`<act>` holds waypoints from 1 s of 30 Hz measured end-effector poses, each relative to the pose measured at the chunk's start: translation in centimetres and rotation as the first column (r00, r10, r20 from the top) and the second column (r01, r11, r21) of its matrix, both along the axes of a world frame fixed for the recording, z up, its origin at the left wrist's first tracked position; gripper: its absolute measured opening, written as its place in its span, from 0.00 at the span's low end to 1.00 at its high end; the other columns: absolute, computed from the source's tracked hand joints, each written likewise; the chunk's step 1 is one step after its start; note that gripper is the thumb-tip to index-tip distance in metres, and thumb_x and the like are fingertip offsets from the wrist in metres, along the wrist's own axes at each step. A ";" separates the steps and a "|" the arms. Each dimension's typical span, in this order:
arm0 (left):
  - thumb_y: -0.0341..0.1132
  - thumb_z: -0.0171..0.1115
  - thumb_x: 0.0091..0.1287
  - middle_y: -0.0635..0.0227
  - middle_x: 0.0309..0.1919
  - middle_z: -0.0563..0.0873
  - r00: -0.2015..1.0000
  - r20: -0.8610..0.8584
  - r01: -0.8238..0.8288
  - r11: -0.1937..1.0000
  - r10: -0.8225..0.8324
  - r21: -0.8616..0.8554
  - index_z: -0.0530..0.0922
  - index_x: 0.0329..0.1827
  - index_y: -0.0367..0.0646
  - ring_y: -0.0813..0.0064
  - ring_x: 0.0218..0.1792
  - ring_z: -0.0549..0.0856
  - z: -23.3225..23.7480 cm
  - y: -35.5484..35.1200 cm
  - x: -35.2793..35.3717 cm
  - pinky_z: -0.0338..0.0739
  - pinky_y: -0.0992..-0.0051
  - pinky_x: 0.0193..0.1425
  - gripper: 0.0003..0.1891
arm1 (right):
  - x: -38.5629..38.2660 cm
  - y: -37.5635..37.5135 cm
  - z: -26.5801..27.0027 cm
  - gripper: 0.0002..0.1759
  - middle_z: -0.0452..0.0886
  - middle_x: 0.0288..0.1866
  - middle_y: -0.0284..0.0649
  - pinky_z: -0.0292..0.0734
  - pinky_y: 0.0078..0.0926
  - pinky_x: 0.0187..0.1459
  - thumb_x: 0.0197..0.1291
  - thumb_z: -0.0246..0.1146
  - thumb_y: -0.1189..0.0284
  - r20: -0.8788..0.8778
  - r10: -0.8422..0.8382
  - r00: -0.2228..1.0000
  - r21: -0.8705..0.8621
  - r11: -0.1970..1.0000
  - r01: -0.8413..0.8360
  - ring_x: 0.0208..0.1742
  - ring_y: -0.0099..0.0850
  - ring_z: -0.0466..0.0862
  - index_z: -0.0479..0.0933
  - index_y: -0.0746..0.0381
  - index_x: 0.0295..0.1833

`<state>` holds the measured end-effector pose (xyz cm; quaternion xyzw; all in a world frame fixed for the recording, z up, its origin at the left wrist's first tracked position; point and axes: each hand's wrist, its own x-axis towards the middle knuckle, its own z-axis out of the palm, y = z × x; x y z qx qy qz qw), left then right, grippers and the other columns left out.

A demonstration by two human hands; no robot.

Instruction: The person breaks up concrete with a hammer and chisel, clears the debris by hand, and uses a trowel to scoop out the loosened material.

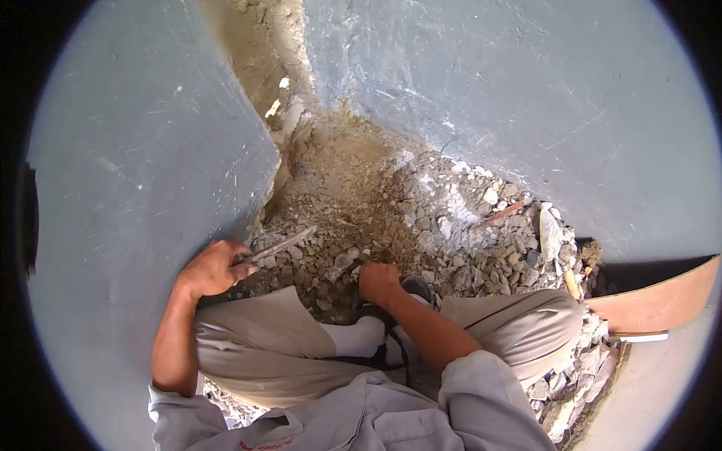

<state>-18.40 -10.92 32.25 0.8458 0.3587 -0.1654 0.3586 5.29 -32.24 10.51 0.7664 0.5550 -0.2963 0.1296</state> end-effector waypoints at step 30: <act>0.34 0.47 0.78 0.53 0.41 0.82 -0.033 -0.584 0.351 -0.538 0.811 -0.767 0.70 0.47 0.31 0.55 0.47 0.86 -28.2 2.2 25.3 0.82 0.52 0.61 0.11 | 5.2 9.5 11.5 0.08 0.82 0.33 0.34 0.72 0.20 0.31 0.60 0.69 0.73 -0.698 -0.206 0.686 0.690 0.062 0.721 0.28 0.20 0.77 0.79 0.64 0.39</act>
